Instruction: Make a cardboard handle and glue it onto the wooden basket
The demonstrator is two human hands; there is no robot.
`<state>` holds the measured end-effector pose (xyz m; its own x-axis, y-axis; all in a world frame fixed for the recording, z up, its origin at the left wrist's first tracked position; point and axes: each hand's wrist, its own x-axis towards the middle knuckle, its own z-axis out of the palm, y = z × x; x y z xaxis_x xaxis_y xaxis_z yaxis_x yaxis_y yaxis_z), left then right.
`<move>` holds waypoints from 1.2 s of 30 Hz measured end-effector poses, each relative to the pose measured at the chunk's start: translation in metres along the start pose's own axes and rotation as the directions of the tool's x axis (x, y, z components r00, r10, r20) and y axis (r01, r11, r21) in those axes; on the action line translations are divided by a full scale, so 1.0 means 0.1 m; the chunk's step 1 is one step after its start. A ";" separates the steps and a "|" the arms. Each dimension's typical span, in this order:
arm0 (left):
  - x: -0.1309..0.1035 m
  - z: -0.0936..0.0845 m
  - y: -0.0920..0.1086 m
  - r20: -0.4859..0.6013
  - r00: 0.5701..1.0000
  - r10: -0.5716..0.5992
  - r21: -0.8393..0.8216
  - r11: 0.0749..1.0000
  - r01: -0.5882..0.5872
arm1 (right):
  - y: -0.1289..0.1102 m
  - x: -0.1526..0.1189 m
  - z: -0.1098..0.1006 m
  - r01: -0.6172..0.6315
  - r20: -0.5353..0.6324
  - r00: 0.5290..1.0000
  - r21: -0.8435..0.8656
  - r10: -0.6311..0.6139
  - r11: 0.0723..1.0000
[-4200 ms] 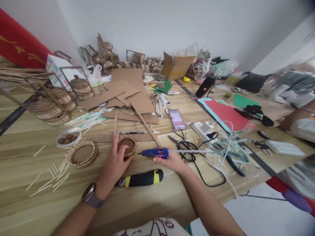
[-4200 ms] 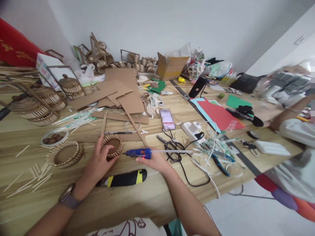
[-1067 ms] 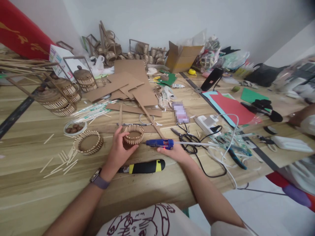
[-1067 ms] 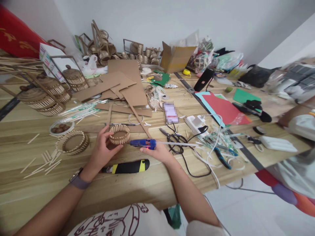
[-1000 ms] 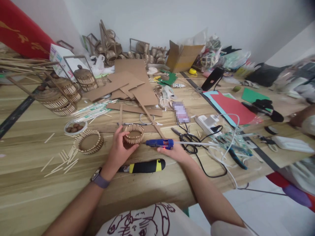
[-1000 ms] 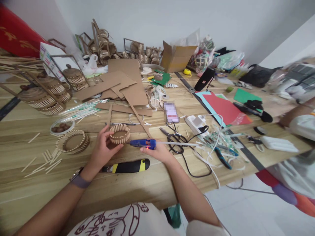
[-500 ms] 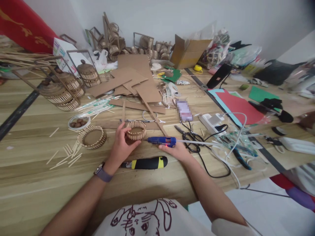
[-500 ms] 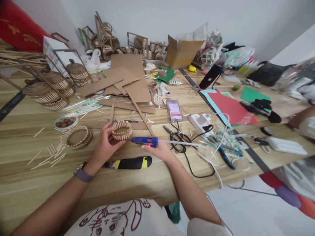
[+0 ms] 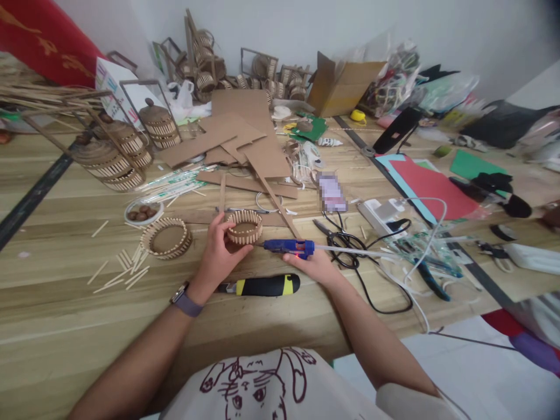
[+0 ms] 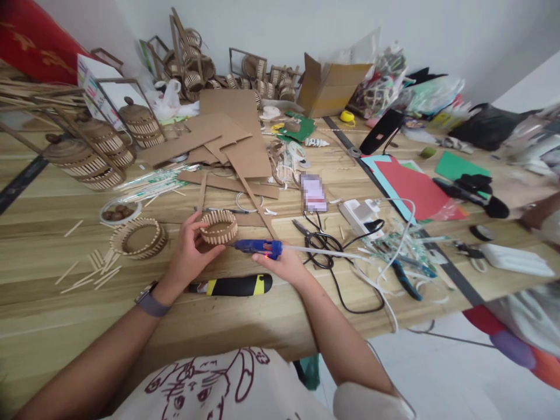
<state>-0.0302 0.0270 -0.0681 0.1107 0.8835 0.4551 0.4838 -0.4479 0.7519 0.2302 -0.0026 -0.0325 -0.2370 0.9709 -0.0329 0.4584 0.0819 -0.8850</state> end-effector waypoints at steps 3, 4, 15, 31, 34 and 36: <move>0.00 0.00 -0.01 0.006 1.000 -0.005 -0.003 1.000 0.005 | -0.01 0.00 0.02 0.017 -0.005 1.000 0.041 -0.017 0.999; 0.00 0.00 -0.01 0.008 1.000 -0.006 -0.004 1.000 0.006 | -0.01 0.00 0.02 0.020 -0.004 1.000 0.047 -0.019 0.999; 0.00 -0.01 0.01 0.020 1.000 -0.016 -0.008 1.000 0.016 | 0.02 0.02 0.01 0.027 0.002 1.000 -0.035 -0.027 0.999; 0.00 0.00 -0.01 0.002 1.000 -0.020 -0.032 0.999 0.020 | 0.00 0.02 0.02 0.068 -0.012 0.998 -0.083 -0.069 0.994; 0.00 0.00 -0.01 0.007 1.000 -0.026 -0.045 0.999 0.026 | 0.01 0.02 0.02 0.076 -0.017 0.997 -0.086 -0.077 0.993; 0.00 -0.01 -0.01 0.008 1.000 -0.024 -0.049 0.999 0.024 | 0.01 0.02 0.03 0.073 -0.019 0.997 -0.083 -0.074 0.994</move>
<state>-0.0313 0.0277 -0.0687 0.1064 0.8950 0.4332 0.4434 -0.4327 0.7849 0.2276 -0.0011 -0.0346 -0.2538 0.9663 0.0422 0.5091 0.1705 -0.8436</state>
